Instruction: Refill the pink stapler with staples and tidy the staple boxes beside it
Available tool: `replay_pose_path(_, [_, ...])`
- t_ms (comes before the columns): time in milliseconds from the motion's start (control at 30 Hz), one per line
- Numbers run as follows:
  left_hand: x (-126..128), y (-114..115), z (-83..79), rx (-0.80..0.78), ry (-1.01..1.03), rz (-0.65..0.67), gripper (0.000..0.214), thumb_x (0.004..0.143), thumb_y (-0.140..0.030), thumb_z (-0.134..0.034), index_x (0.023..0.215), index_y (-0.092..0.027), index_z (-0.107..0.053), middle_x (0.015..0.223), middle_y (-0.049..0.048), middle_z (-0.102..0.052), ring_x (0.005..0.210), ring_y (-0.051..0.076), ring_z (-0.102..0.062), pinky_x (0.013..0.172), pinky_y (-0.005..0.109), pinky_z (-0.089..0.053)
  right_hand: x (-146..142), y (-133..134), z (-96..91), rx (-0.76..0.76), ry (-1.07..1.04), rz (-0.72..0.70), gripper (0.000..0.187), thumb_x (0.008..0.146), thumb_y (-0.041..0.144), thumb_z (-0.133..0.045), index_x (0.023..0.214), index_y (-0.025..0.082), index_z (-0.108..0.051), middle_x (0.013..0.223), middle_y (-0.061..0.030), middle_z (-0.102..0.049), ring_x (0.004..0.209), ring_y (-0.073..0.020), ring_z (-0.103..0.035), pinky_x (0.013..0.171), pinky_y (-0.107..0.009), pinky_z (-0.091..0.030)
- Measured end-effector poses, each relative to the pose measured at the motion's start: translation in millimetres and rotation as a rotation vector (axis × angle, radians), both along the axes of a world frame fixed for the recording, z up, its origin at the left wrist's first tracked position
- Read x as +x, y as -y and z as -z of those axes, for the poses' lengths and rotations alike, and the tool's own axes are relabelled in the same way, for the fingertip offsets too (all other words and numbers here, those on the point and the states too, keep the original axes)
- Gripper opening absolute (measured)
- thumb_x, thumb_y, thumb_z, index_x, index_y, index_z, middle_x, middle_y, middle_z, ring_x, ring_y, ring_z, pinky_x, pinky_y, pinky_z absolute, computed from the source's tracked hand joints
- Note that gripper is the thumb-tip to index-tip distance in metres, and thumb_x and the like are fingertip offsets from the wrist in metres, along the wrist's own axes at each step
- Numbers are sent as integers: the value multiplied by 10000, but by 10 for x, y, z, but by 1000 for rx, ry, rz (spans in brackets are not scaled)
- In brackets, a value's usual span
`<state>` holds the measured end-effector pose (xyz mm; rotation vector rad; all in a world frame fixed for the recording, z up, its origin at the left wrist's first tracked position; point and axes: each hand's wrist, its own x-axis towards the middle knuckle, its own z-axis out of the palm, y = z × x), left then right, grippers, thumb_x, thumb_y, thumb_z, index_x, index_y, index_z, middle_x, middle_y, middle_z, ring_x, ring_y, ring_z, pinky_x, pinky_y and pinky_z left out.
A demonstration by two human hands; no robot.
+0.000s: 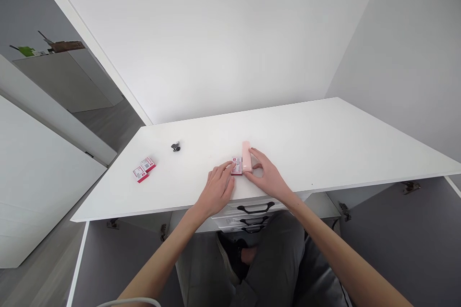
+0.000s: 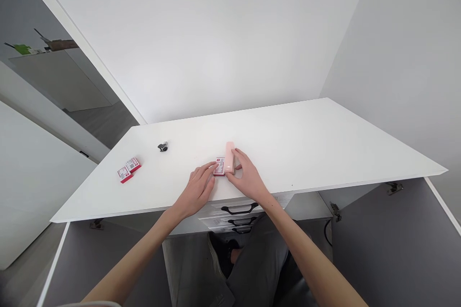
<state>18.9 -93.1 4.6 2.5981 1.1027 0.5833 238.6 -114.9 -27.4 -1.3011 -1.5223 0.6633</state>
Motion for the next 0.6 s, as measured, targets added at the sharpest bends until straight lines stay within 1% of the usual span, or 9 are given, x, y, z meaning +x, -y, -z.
replay_pose_path(100, [32, -26, 36, -26, 2, 17, 525, 1106, -348, -286, 1621, -289, -367, 1627, 95, -476, 1424, 276, -473, 1170, 526, -408, -9, -22, 34, 41, 20, 70, 651, 911, 353, -637, 1537, 256, -487, 1600, -128, -496, 1374, -307, -575, 1083, -500, -553])
replay_pose_path(233, [33, -38, 57, -2, -60, 45, 530, 1104, -371, -305, 1623, -293, -380, 1681, 79, -413, 1478, 288, -418, 1186, 536, -389, -38, -33, 67, 112, 103, 117, 598, 913, 315, -619, 1495, 228, -512, 1566, -142, -528, 1475, -311, -480, 1201, -548, -446])
replay_pose_path(300, [44, -33, 65, 33, -92, 51, 533, 1102, -381, -315, 1620, -282, -392, 1698, 84, -383, 1512, 304, -374, 1206, 546, -361, -49, -30, 71, 119, 124, 130, 546, 935, 337, -611, 1464, 228, -528, 1540, -137, -556, 1466, -304, -491, 1213, -544, -431])
replay_pose_path(400, [86, -14, 80, 69, -120, 48, 545, 1101, -388, -318, 1631, -278, -376, 1705, 90, -366, 1527, 321, -353, 1215, 553, -343, -53, -18, 64, 112, 122, 163, 469, 969, 361, -581, 1420, 237, -546, 1476, -125, -613, 1393, -295, -559, 1174, -528, -465])
replay_pose_path(533, [140, 11, 99, 80, -122, 52, 563, 1100, -415, -329, 1647, -282, -331, 1717, 93, -339, 1535, 326, -340, 1218, 555, -337, -40, -8, 55, 93, 113, 192, 441, 984, 367, -559, 1405, 237, -546, 1446, -117, -641, 1344, -290, -593, 1143, -523, -481])
replay_pose_path(600, [108, -11, 98, 80, -101, 53, 581, 1094, -435, -357, 1653, -283, -305, 1723, 94, -325, 1545, 317, -326, 1227, 547, -333, -31, -9, 56, 92, 107, 198, 442, 980, 376, -566, 1398, 230, -553, 1444, -120, -644, 1342, -293, -594, 1141, -523, -479])
